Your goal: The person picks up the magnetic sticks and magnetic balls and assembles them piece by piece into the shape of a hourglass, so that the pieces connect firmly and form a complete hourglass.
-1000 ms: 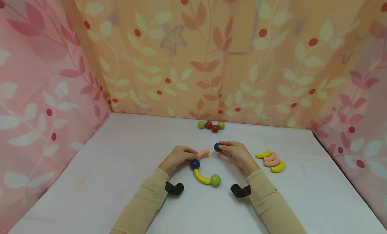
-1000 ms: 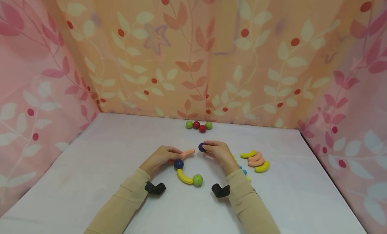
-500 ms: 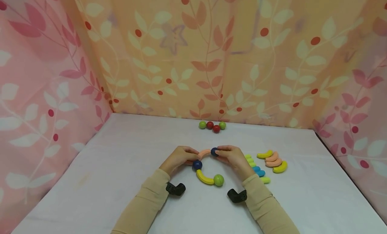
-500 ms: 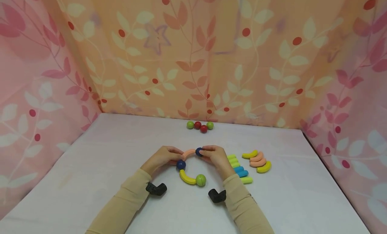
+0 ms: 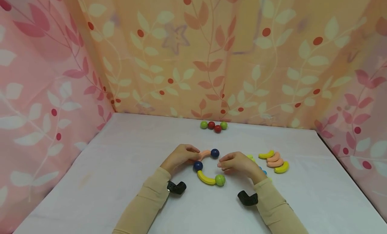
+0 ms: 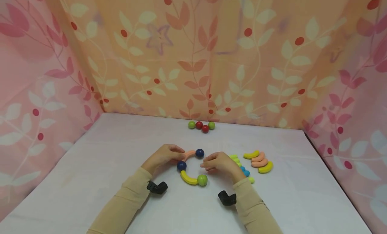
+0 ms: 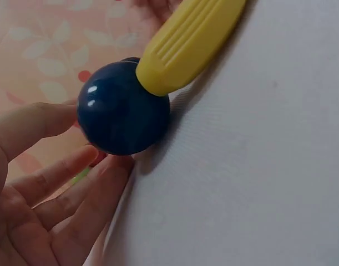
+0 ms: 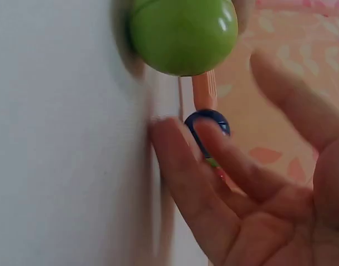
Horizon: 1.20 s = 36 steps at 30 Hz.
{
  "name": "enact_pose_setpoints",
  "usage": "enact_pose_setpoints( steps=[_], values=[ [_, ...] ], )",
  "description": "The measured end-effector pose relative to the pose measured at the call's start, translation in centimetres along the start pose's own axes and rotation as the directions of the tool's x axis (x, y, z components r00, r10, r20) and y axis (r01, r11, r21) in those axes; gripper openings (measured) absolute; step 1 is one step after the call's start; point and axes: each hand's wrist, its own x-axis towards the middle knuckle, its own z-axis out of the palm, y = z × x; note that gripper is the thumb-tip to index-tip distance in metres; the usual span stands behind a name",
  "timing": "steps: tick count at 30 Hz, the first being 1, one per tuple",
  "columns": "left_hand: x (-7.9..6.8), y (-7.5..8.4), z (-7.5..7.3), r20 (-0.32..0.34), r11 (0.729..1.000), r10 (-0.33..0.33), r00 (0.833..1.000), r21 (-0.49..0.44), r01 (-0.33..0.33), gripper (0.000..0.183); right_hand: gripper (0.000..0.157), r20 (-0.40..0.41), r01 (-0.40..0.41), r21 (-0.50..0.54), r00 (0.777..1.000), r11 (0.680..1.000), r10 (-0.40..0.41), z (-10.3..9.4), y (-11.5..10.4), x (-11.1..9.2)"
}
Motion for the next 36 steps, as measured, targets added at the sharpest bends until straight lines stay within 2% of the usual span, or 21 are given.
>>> enact_pose_setpoints(
  steps=[3,7,10,14,22,26,30,33,36],
  values=[
    [0.0,0.2,0.2,0.018,0.999,0.018,1.0,0.032,-0.018,0.036,0.043,0.12,0.031,-0.044,0.992,0.999,-0.025,0.1,0.1,-0.9],
    [0.0,0.3,0.1,0.034,0.996,0.024,0.999,0.08,-0.027,0.034,0.04,0.195,0.076,-0.074,0.979,0.994,-0.061,0.5,-0.2,-1.5],
    [-0.2,0.3,-0.3,0.015,0.99,0.012,1.0,0.138,-0.014,0.03,0.035,0.189,0.086,-0.1,0.98,0.991,-0.066,0.8,-0.5,-1.6],
    [-0.4,0.4,-0.8,-0.003,0.982,0.003,1.0,0.19,-0.003,0.031,0.031,0.118,0.076,-0.135,0.991,0.988,-0.06,0.8,-0.6,-1.4],
    [-0.1,0.6,-1.2,0.006,0.985,-0.005,1.0,0.17,0.004,0.035,0.035,0.119,0.084,-0.194,0.991,0.977,-0.061,0.9,-1.0,-1.3],
    [0.1,0.8,-1.2,0.013,0.988,0.031,0.999,0.154,-0.033,0.042,0.035,0.039,0.095,-0.247,0.995,0.964,-0.088,0.0,-1.2,-1.4],
    [0.2,0.7,-0.7,0.03,0.992,0.058,0.998,0.106,-0.061,0.039,0.047,-0.123,0.105,-0.188,0.984,0.976,-0.13,-3.1,-1.1,-2.3],
    [0.3,0.5,-0.5,0.04,0.994,0.06,0.997,0.093,-0.063,0.036,0.068,-0.238,0.045,-0.093,0.969,0.995,-0.066,-6.0,-0.6,-3.6],
    [0.5,0.2,-0.4,0.05,0.995,0.062,0.997,0.074,-0.065,0.038,0.077,-0.304,-0.023,-0.041,0.953,0.999,0.009,-8.7,0.2,-4.5]
  ],
)
